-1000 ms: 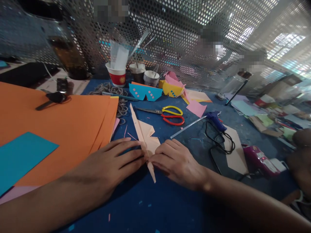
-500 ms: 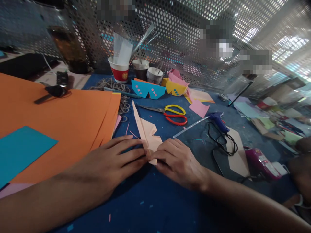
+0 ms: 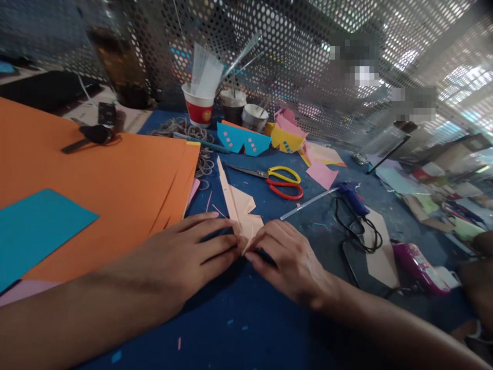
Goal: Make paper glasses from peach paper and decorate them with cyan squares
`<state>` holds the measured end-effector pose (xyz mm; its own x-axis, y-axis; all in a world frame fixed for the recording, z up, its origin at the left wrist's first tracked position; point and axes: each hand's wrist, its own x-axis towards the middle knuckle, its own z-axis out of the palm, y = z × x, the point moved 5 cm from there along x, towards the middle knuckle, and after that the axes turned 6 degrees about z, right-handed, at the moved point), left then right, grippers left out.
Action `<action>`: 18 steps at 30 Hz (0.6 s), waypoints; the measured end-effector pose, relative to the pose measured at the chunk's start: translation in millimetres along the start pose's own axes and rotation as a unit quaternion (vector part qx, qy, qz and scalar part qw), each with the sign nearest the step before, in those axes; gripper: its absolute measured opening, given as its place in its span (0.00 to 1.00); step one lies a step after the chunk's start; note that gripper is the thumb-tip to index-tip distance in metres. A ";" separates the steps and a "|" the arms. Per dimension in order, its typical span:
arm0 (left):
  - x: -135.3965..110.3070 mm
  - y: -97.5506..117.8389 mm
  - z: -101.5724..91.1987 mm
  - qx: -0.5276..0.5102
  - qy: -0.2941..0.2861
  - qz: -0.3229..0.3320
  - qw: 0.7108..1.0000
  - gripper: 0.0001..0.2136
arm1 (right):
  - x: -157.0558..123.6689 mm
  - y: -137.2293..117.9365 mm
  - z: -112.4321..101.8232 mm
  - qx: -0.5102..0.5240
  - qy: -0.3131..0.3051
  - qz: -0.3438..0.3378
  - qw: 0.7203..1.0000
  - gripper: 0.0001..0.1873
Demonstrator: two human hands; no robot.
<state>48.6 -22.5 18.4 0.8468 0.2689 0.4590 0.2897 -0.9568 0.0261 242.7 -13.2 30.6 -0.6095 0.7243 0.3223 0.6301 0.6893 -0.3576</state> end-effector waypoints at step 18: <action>6.5 4.7 -6.3 0.049 0.029 0.017 0.998 0.19 | 3.3 -7.0 -0.3 -0.013 -0.020 0.057 0.998 0.05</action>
<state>52.7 -26.0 27.2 0.8299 0.2277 0.5093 0.3066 -0.9489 -0.0754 236.4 -15.6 34.5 -0.5511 0.7974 0.2457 0.7082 0.6027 -0.3677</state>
